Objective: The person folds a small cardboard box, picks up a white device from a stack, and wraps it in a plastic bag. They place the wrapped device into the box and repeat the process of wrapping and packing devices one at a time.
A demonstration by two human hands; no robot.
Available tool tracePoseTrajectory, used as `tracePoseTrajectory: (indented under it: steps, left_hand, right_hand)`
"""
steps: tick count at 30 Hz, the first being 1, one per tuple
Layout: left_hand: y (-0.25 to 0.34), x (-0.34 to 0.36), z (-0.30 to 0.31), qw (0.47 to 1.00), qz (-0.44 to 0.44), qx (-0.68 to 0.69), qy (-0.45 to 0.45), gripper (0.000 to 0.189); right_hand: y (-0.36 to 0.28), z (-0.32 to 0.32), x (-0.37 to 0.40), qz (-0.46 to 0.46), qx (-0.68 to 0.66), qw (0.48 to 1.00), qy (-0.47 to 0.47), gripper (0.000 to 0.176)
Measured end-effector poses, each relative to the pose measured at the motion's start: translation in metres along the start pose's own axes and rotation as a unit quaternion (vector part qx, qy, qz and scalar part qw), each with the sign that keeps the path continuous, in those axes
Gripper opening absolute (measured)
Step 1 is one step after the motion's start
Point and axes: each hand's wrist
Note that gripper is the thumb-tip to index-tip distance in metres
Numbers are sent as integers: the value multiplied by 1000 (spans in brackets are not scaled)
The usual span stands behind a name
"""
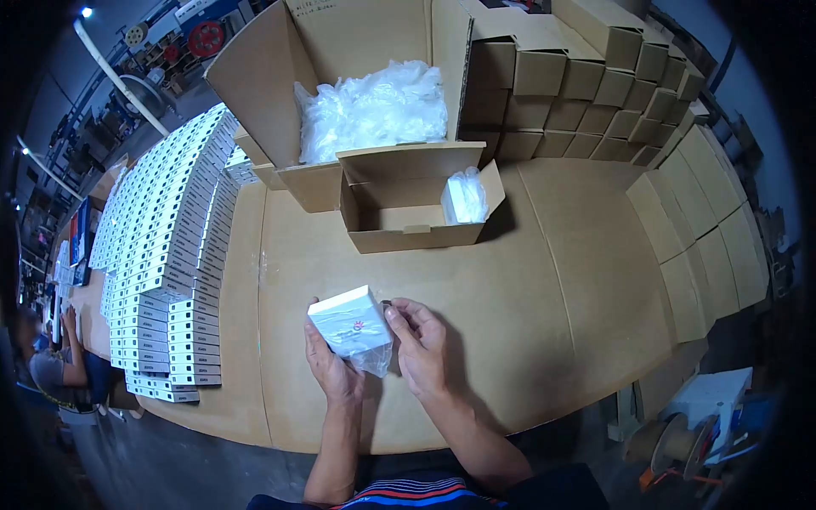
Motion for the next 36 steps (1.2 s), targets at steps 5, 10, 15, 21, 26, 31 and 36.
tracePoseTrajectory:
  steps: [5,10,15,21,26,31,36]
  left_hand:
    - [3,1,1,993,-37,-113,-8,54]
    - [2,-9,18,972,-92,-195,-99,61]
    - [1,0,14,976,-49,-179,-109,60]
    - [-10,-6,1,989,-44,-75,-120,89]
    - [10,-23,21,888,-49,-293,-351,119]
    - [9,-37,32,888,74,-333,-308,41]
    - [9,-37,24,907,81,-297,-289,48]
  right_hand:
    - [7,10,6,48,129,990,12,17]
    - [-25,-4,-2,164,198,962,-86,14]
    - [-20,-4,-10,120,117,981,-102,12]
    - [-10,-7,-9,118,108,987,22,11]
    - [-9,0,-24,89,-2,995,53,10]
    - [-24,-4,-28,21,-21,999,-25,28]
    - [-15,29,-30,64,209,962,-165,57]
Point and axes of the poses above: each hand's wrist, its own x-axis away from the middle knuckle, its own z-axis out of the back of the hand, y = z × x, and after that the axes turned 3 degrees about -z, right-handed
